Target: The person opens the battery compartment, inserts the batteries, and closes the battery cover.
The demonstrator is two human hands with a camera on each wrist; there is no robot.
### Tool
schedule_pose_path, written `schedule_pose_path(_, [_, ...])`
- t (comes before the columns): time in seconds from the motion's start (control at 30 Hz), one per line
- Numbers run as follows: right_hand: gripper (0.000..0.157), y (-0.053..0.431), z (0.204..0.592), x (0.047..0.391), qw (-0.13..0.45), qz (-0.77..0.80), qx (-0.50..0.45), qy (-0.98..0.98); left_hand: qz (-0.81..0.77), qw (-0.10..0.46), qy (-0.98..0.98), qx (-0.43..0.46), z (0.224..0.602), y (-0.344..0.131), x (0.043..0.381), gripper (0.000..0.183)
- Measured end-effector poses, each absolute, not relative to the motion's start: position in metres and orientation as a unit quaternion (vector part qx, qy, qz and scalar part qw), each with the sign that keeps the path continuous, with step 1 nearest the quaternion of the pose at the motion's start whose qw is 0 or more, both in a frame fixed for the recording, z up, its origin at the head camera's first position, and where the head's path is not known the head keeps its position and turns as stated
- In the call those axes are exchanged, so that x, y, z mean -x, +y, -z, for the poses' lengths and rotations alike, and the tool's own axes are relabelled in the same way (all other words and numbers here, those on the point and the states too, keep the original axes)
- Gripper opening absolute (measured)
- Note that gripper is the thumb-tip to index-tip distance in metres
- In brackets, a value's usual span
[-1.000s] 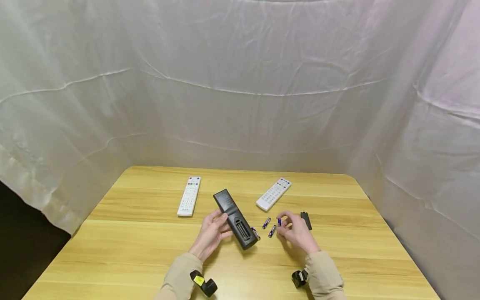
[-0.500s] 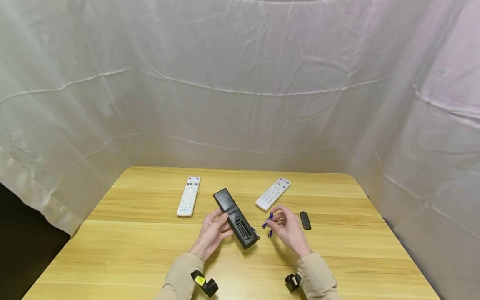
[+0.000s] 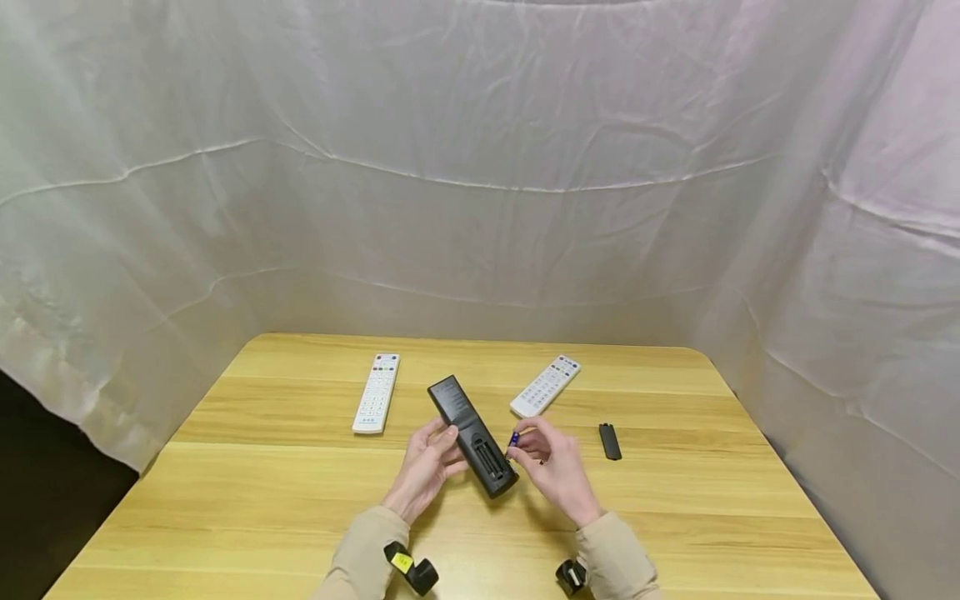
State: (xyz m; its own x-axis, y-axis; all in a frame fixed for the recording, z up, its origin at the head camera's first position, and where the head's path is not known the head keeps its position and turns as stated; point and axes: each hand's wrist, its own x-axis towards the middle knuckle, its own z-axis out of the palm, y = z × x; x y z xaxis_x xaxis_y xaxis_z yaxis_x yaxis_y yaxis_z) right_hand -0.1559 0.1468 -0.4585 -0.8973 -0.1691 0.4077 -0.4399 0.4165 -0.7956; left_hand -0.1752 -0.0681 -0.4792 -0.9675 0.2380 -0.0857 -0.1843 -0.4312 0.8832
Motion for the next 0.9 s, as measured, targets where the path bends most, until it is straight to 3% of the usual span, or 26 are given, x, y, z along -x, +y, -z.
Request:
schedule_pose_path(0.5, [0.029, 0.128, 0.464, 0.146, 0.165, -0.436, -0.225, -0.856, -0.834, 0.122, 0.537, -0.035, 0.483, -0.065, 0.175, 0.051])
schedule_pose_path(0.9, [0.025, 0.124, 0.462, 0.144, 0.138, -0.406, -0.216, -0.878, -0.831, 0.122, 0.542, -0.040, 0.481, -0.061, 0.174, 0.050])
